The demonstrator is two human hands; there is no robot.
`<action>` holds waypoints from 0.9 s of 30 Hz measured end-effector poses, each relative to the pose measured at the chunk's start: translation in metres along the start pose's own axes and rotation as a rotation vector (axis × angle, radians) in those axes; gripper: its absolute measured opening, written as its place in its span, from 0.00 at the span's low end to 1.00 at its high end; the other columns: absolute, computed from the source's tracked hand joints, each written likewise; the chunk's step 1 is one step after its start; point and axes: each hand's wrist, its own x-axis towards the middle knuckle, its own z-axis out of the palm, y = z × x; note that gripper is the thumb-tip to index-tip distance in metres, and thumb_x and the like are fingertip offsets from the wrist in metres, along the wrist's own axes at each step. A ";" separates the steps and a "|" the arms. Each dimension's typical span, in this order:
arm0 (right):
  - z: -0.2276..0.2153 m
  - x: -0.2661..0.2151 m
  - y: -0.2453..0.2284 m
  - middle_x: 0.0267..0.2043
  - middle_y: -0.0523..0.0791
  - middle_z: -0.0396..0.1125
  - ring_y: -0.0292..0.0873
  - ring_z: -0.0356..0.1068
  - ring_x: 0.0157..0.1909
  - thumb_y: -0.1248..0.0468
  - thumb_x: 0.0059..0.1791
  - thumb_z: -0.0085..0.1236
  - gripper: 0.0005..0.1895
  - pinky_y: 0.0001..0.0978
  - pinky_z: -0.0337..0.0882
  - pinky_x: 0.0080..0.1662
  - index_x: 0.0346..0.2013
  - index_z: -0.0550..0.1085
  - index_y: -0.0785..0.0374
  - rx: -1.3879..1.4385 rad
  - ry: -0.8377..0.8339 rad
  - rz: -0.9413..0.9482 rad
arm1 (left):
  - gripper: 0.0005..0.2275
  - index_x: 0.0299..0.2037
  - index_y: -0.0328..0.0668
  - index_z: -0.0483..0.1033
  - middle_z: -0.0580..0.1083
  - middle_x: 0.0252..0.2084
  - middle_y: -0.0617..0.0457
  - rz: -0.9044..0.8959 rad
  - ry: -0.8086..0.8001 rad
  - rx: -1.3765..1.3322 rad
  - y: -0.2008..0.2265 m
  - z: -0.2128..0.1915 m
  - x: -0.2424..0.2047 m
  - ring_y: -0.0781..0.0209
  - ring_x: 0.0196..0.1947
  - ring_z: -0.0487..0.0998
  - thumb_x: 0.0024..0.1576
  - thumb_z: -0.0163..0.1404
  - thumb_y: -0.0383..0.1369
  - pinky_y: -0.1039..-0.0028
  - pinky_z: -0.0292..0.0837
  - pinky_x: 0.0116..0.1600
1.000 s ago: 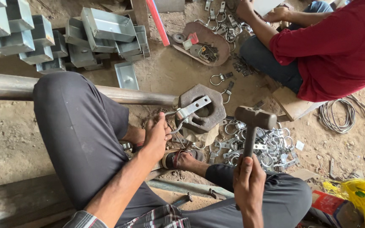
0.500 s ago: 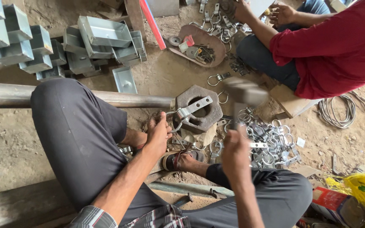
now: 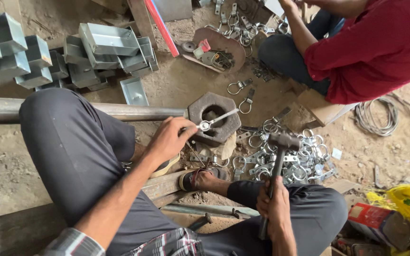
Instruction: The person sits on the ground and uses a hammer to strike a metal pin into a metal bracket attached to a ring. They repeatedly hammer the pin to secure it, then remove the finished assembly and place it on a pile of similar parts. The person repeats this process with new components from a nearby pile.
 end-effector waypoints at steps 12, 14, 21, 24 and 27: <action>-0.009 0.008 0.014 0.17 0.37 0.48 0.32 0.46 0.13 0.45 0.58 0.33 0.21 0.25 0.48 0.15 0.35 0.62 0.58 0.016 0.020 0.026 | 0.11 0.31 0.41 0.82 0.75 0.34 0.51 0.398 -0.244 0.822 0.016 -0.015 0.043 0.56 0.40 0.74 0.51 0.59 0.40 0.63 0.69 0.49; -0.009 0.010 0.010 0.17 0.37 0.49 0.31 0.46 0.13 0.44 0.58 0.33 0.21 0.25 0.48 0.15 0.36 0.63 0.57 -0.009 0.021 0.052 | 0.18 0.32 0.40 0.82 0.75 0.35 0.50 0.345 -0.225 0.720 0.014 -0.012 0.053 0.56 0.39 0.74 0.51 0.61 0.49 0.62 0.69 0.50; 0.001 0.018 0.009 0.18 0.36 0.50 0.30 0.46 0.13 0.41 0.57 0.35 0.23 0.24 0.47 0.16 0.36 0.63 0.57 -0.053 0.009 0.121 | 0.46 0.63 0.42 0.66 0.68 0.60 0.41 -0.076 -0.230 0.352 -0.024 0.025 0.152 0.42 0.57 0.70 0.40 0.67 0.62 0.52 0.67 0.55; 0.003 0.021 0.010 0.17 0.36 0.50 0.30 0.46 0.13 0.41 0.56 0.38 0.22 0.24 0.47 0.16 0.35 0.64 0.57 -0.122 0.023 0.123 | 0.44 0.66 0.46 0.70 0.73 0.61 0.46 -0.234 -0.624 0.189 -0.051 0.044 0.174 0.50 0.59 0.75 0.41 0.64 0.62 0.59 0.70 0.60; 0.003 0.022 0.010 0.17 0.35 0.49 0.30 0.46 0.13 0.44 0.55 0.46 0.21 0.24 0.47 0.16 0.33 0.61 0.57 -0.143 0.013 0.093 | 0.43 0.66 0.46 0.68 0.77 0.58 0.48 -0.517 -0.686 -0.202 -0.072 0.056 0.162 0.56 0.55 0.80 0.40 0.66 0.55 0.62 0.78 0.58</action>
